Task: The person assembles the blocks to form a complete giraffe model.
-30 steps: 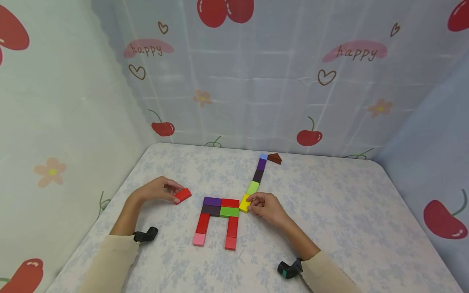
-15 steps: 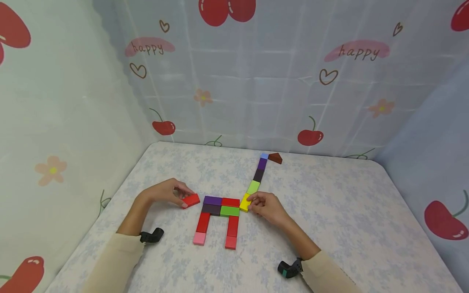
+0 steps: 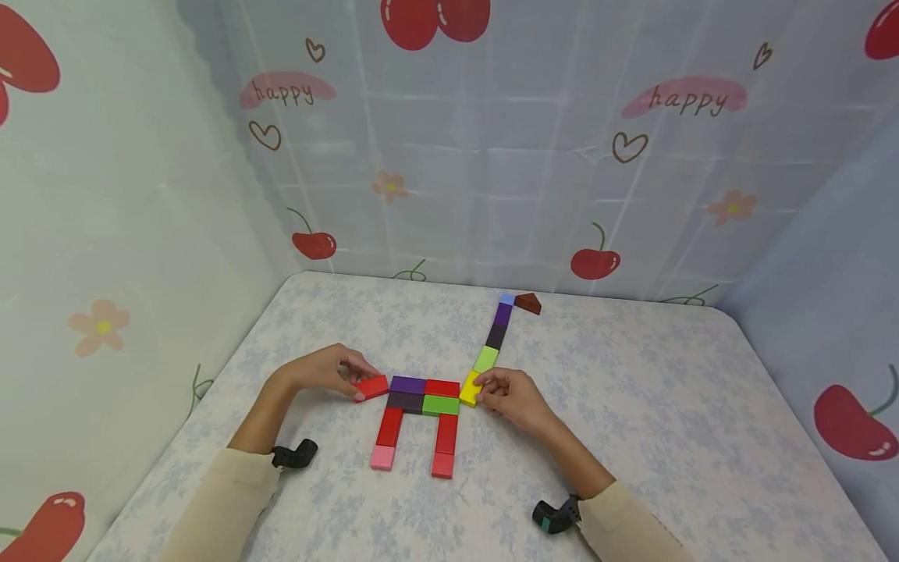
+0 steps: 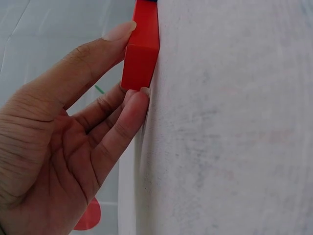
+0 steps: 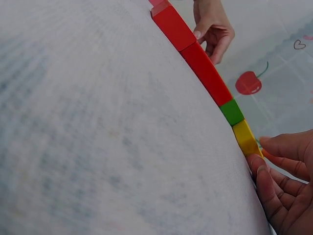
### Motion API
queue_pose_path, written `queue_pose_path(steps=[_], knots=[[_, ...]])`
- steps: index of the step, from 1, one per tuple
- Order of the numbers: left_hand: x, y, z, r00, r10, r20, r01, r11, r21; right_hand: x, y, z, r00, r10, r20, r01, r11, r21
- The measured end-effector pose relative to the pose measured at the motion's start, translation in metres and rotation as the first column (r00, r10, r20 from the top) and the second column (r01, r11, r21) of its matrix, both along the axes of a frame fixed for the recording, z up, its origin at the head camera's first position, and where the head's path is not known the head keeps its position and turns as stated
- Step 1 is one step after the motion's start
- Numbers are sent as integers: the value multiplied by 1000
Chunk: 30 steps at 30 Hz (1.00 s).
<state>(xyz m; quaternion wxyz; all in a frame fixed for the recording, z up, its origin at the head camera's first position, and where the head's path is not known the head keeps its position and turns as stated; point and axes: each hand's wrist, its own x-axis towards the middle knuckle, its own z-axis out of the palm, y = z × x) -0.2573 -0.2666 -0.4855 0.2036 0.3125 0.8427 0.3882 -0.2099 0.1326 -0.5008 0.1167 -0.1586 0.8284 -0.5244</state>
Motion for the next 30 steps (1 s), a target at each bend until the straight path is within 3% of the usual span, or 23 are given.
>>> queue_pose_path(steps=[20, 30], knots=[[1, 2, 5, 1000, 0, -19, 0, 1000, -9, -1, -1, 1, 1000, 2, -7, -2, 1000, 2], [3, 4, 5, 1000, 12, 11, -12, 1000, -9, 0, 0, -1, 1000, 9, -3, -9, 1000, 0]])
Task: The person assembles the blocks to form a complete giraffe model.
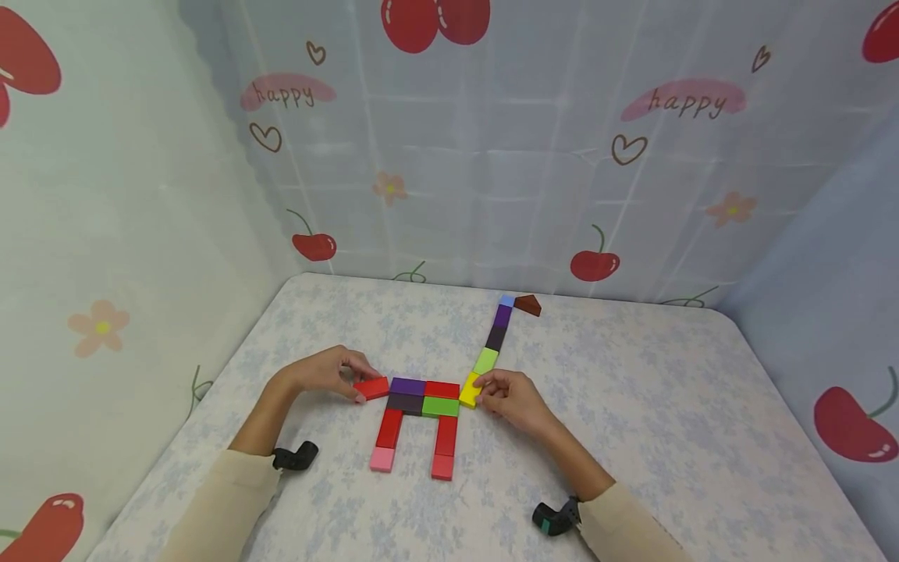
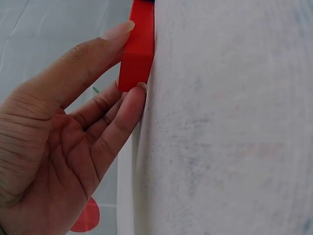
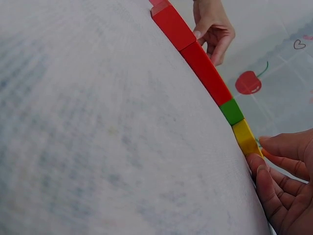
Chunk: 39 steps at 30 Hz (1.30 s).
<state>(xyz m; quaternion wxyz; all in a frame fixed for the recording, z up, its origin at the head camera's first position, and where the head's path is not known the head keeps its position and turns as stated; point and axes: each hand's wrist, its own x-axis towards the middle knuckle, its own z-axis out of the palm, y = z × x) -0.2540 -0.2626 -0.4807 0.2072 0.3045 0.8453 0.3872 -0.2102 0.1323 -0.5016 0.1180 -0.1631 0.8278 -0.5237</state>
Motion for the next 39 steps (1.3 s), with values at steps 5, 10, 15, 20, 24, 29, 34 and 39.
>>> queue_pose_path(steps=[5, 10, 15, 20, 24, 29, 34, 39], knots=[[1, 1, 1, 1000, 3, -5, -3, 1000, -5, 0, 0, 0, 1000, -4, -2, 4, 1000, 3], [0, 1, 1, 1000, 1, -8, -1, 1000, -17, 1, 0, -1, 1000, -2, -3, 2, 1000, 9], [1, 1, 2, 1000, 14, -5, -14, 999, -33, 0, -1, -2, 1000, 3, -2, -3, 1000, -3], [1, 1, 1, 1000, 12, -7, -12, 999, -36, 0, 0, -3, 1000, 8, -11, -8, 1000, -12], [1, 1, 0, 1000, 10, -7, -10, 999, -35, 1, 0, -3, 1000, 6, -9, -6, 1000, -6], [1, 2, -1, 1000, 12, -7, -13, 999, -34, 2, 0, -1, 1000, -2, -1, 2, 1000, 4], [1, 2, -1, 1000, 20, -4, -20, 999, -28, 2, 0, 1, 1000, -1, -1, 1, 1000, -10], [-1, 1, -2, 1000, 21, -3, -21, 999, -33, 2, 0, 1, 1000, 2, -7, -2, 1000, -14]])
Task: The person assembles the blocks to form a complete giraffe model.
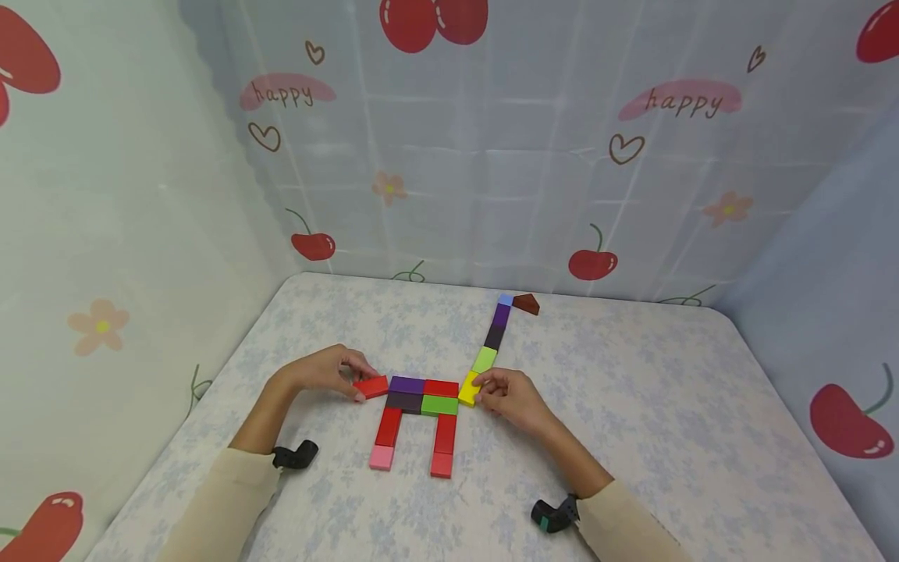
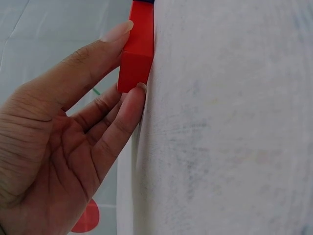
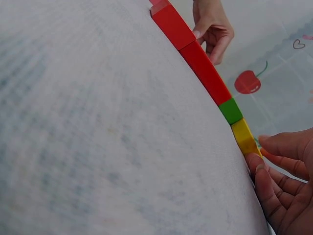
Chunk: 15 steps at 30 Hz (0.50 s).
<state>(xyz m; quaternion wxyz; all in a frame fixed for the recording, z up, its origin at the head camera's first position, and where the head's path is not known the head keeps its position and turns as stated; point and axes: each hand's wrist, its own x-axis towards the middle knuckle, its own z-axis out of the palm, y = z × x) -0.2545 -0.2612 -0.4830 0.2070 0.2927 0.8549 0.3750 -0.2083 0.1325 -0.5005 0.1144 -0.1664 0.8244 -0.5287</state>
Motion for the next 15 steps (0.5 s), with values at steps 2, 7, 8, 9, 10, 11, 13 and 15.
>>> queue_pose_path(steps=[2, 7, 8, 9, 10, 11, 13, 15], knots=[[0, 0, 0, 1000, -2, 1, 2, 1000, -3, 0, 0, 0, 1000, -6, 7, 6, 1000, 2], [-1, -1, 0, 1000, 2, -2, -2, 1000, -4, 0, 1, 1, 1000, -6, 14, 6, 1000, -1], [-1, -1, 0, 1000, 3, -1, -3, 1000, -5, 0, 1, 1, 1000, -3, 12, 3, 1000, -3], [-1, -2, 0, 1000, 1, -3, -1, 1000, -1, 0, 2, 1, 1000, 1, 10, -1, 1000, -5], [-1, -2, 1, 1000, 1, -2, -1, 1000, -1, 1, 2, 2, 1000, 2, 9, -2, 1000, -6], [-1, -2, 1, 1000, -1, -1, 1, 1000, 1, 1, 2, 2, 1000, 3, 8, -3, 1000, -5], [0, -2, 2, 1000, -4, 1, 4, 1000, 5, 2, 1, 1, 1000, 0, 10, 0, 1000, -6], [0, -2, 3, 1000, -5, 1, 5, 1000, 14, 1, 1, 1, 1000, -2, 11, 2, 1000, -4]])
